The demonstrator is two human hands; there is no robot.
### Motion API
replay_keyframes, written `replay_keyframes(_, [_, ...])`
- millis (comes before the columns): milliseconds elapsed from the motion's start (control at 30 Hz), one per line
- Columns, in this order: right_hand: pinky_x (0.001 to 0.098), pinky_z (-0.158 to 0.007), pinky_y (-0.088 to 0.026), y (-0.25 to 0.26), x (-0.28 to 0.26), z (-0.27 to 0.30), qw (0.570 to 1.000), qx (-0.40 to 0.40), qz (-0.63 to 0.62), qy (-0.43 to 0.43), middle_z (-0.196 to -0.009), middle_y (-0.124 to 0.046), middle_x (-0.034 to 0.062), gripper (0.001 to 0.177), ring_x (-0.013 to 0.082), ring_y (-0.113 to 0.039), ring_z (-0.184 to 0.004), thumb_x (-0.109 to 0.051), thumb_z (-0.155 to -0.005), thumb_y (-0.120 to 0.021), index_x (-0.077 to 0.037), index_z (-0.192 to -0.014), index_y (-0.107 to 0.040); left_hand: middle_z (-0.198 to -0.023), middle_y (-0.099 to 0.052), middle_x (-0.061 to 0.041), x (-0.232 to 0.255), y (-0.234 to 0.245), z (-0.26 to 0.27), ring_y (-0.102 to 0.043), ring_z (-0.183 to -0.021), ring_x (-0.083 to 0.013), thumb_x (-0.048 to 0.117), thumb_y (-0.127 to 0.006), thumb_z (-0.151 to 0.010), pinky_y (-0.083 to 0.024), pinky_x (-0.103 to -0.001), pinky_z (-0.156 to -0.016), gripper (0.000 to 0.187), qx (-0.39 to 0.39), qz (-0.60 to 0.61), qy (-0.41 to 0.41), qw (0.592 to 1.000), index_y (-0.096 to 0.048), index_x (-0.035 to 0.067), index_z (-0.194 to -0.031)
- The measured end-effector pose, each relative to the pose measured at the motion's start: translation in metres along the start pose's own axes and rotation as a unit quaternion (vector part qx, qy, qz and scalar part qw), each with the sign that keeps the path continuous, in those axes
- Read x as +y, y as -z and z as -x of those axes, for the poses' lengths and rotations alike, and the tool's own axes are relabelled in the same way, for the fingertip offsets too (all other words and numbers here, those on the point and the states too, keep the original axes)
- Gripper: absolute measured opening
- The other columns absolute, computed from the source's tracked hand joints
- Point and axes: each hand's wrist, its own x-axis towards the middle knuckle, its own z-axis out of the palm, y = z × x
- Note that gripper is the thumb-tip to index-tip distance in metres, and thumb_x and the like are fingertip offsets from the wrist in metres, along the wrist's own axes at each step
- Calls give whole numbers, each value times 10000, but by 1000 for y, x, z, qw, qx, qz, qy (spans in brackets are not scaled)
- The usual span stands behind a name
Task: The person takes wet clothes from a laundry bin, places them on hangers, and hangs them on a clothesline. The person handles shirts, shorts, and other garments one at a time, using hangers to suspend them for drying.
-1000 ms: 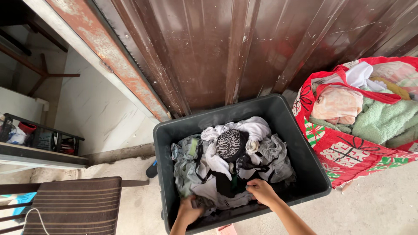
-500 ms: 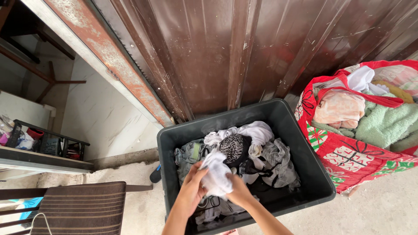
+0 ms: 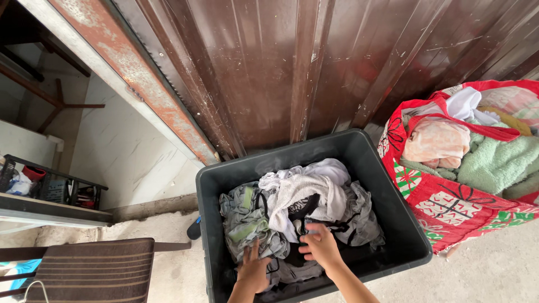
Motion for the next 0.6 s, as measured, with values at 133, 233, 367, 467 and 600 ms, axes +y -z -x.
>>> replay_keyframes(133, [368,-777,-632,17,12,0,998,-58,32,1,-1179,-758,156,483,236,-780,-945,-213,-937,-612,-63,-1392,-542,-1534,-301,-116,10,8,2,-328,-1448,-343,223,-841,-769,-287,-541,-1182,712,129,76,-106,983,-530,54,-1387])
replay_keyframes(233, [361,-804,-614,28,15,-1,995,-66,78,9,-1188,-744,118,516,206,-748,-990,-180,-896,-625,-84,-1396,-540,-1413,-537,-118,39,43,20,-549,-1317,-268,133,-823,-763,-444,-386,-1089,471,217,319,-222,896,-732,63,-1219])
replay_keyframes(367, [280,-892,-498,41,12,3,959,-33,149,237,-1220,-688,115,947,153,-644,-1091,-97,-646,-901,-28,-1448,-402,-1207,-659,-192,57,108,87,-642,-995,-202,-1,-692,-896,-510,-317,-852,431,34,679,-248,690,-684,-38,-1325])
replay_keyframes(467, [216,-860,-518,51,-6,12,966,-54,56,247,-1110,-785,58,533,76,-703,-1012,-49,-735,-748,-4,-1257,-650,-1258,-646,-137,82,141,130,-680,-1018,-205,-62,-636,-905,-560,-343,-847,441,38,786,-257,561,-609,-21,-1344])
replay_keyframes(600, [285,-618,-409,84,-55,45,972,-53,-3,228,-871,-681,52,351,94,-516,-726,-173,-956,-709,35,-1238,-721,-1290,-635,-58,101,168,151,-675,-1091,-168,-75,-602,-861,-553,-333,-908,590,129,820,-248,500,-522,61,-1430])
